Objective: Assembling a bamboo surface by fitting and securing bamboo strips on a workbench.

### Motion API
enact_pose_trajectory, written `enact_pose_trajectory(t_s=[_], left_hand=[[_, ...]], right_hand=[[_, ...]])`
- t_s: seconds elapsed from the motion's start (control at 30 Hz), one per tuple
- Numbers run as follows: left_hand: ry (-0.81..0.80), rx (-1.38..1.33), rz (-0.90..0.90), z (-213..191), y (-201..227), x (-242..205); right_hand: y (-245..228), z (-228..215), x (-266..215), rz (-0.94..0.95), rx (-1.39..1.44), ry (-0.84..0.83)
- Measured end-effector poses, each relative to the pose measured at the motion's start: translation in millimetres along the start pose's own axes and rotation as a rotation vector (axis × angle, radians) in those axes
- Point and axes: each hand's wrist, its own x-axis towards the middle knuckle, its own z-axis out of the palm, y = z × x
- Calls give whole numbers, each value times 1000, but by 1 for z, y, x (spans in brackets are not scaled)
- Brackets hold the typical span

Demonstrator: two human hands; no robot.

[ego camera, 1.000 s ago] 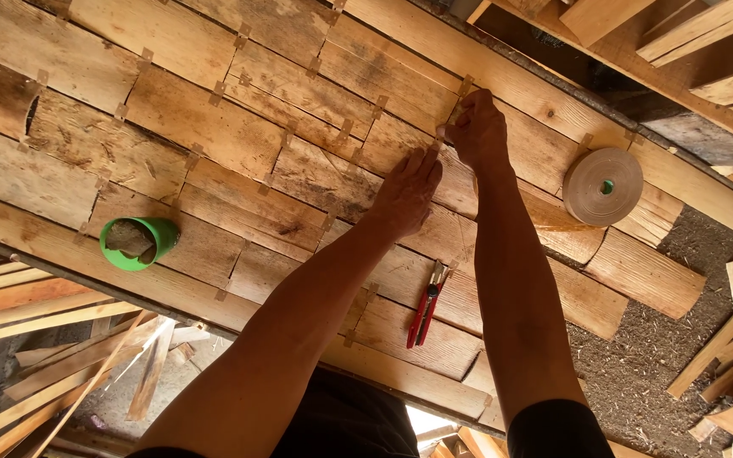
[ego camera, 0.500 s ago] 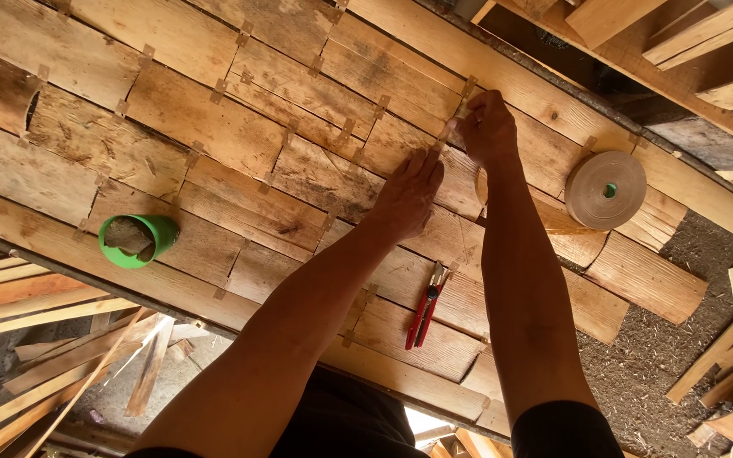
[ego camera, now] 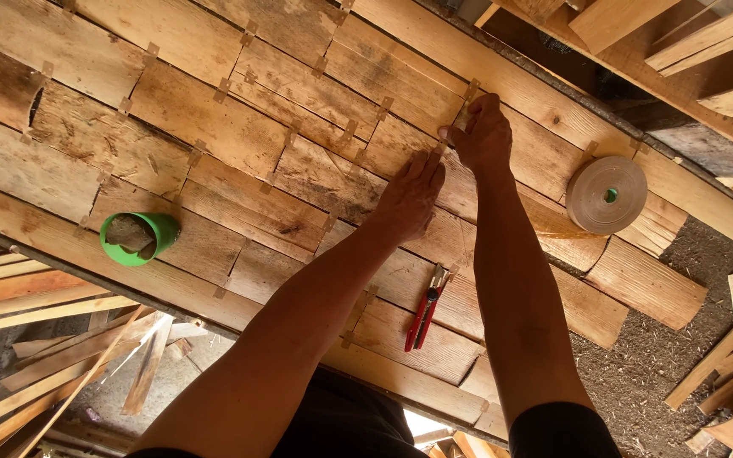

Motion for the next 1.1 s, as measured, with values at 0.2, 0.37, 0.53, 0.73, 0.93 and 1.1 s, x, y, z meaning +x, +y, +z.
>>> enact_pose_trajectory(t_s=[0.2,0.37,0.53,0.73,0.93,1.1], left_hand=[[-6,-12,-7,3,0,2],[-18,3,-18,1,2,3],[-23,23,-27,-1,5,2],[5,5,-21,1,2,1],[-7,-7,-25,-7,2,-2],[7,41,-10,6,2,-1]], right_hand=[[-4,0,0,83,-32,-29],[-5,-2,0,46,-22,-17],[7,-5,2,76,56,-41],[-24,-16,-3,123,-10,-149],[-17,-15,-4,120,-15,-110],[-18,-10,0,122,33,-80]])
